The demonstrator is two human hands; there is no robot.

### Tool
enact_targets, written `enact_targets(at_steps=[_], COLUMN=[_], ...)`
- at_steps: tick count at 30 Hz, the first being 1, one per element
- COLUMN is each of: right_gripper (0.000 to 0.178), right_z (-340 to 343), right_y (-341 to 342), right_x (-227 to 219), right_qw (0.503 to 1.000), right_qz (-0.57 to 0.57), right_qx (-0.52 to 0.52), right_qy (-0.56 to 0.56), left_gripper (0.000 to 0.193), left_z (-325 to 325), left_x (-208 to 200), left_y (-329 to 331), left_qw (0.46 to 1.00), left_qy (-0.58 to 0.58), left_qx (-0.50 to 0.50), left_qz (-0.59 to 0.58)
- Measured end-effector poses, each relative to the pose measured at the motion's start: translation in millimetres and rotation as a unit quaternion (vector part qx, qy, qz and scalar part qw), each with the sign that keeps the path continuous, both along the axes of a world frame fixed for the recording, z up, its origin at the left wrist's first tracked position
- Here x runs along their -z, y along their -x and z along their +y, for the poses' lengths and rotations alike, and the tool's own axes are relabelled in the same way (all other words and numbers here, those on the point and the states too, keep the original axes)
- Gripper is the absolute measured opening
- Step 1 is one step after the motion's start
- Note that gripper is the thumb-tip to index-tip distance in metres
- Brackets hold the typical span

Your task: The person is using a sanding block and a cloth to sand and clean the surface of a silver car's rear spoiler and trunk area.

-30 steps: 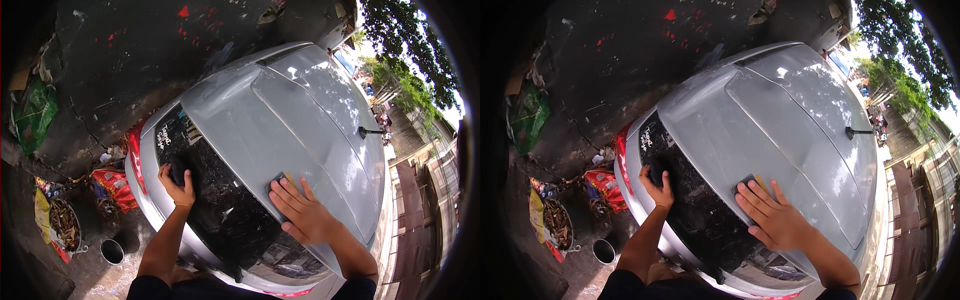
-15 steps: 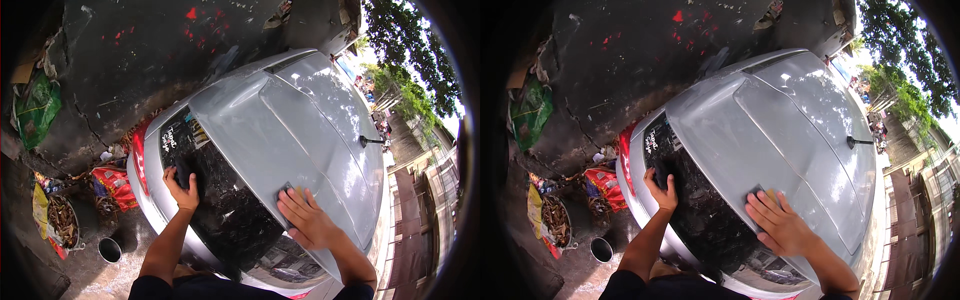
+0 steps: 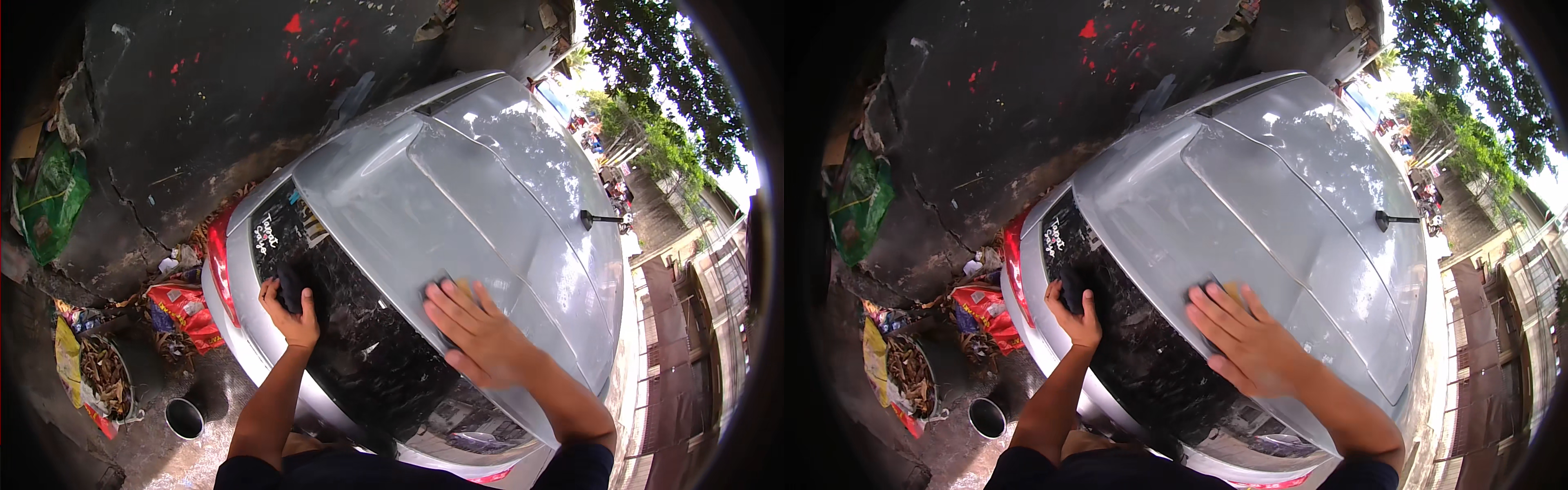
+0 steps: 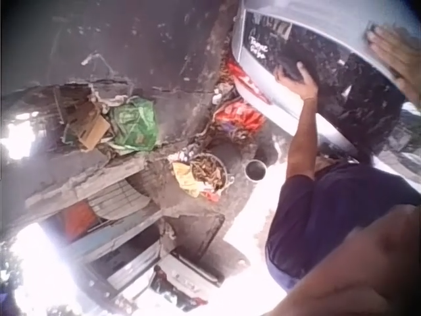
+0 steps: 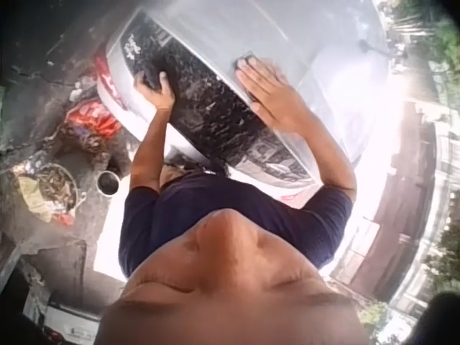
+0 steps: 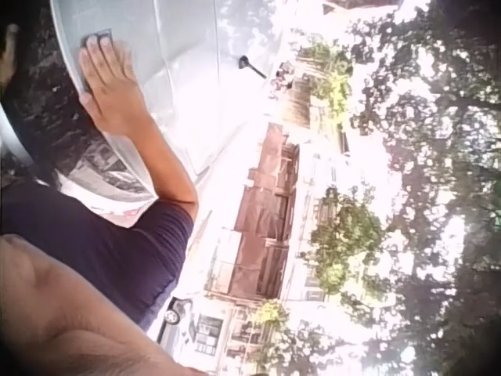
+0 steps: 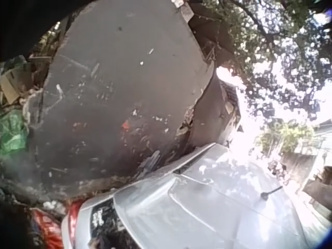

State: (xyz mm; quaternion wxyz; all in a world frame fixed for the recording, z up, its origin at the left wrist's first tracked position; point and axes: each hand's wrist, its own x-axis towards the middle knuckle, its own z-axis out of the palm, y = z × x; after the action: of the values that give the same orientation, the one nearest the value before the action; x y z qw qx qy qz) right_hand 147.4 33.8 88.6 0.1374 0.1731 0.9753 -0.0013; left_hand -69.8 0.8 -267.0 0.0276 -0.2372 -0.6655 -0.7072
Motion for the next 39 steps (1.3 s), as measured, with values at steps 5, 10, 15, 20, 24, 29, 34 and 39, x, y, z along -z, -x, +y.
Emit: enact_targets(at_steps=[5,10,15,20,24,29,34,39], right_gripper=[0.068,0.066,0.067,0.073,0.066,0.067,0.068,0.067], right_z=[-27.3,88.8,73.9,-11.3,44.8,114.8,20.1,8.4], right_y=[-46.1,74.2,62.4,-43.4,20.4,93.0,-17.1,-39.7], right_x=[-5.5,24.4,27.6,-5.1,-6.5,32.7,-11.7,-17.4], right_qw=[0.999,0.994,0.994,0.999,0.999,0.989,0.999,0.998], right_qz=[-0.027,0.073,0.063,-0.026,0.021,0.085,0.008,-0.028], right_qx=[0.047,-0.048,-0.043,0.039,-0.028,-0.068,0.015,0.049], right_qy=[0.002,-0.072,-0.079,-0.018,-0.025,-0.102,-0.028,-0.005], left_gripper=[0.061,0.06,0.059,0.061,0.06,0.06,0.059,0.06], left_z=[3.3,17.5,11.0,1.5,2.1,16.0,2.5,-0.2], left_x=[-2.1,-2.1,7.6,-0.2,-5.2,2.2,4.5,1.0], left_y=[-9.0,-13.7,-3.4,-4.8,-5.9,-12.3,0.3,-6.4], left_qw=[0.999,0.999,0.999,1.0,1.0,0.999,1.0,1.0], left_qy=[-0.017,-0.033,-0.034,-0.022,-0.023,-0.028,-0.022,-0.004], left_qx=[0.028,0.025,0.003,0.013,0.015,0.023,0.001,0.009], left_qz=[-0.008,-0.007,-0.009,-0.007,-0.004,-0.023,-0.018,-0.003])
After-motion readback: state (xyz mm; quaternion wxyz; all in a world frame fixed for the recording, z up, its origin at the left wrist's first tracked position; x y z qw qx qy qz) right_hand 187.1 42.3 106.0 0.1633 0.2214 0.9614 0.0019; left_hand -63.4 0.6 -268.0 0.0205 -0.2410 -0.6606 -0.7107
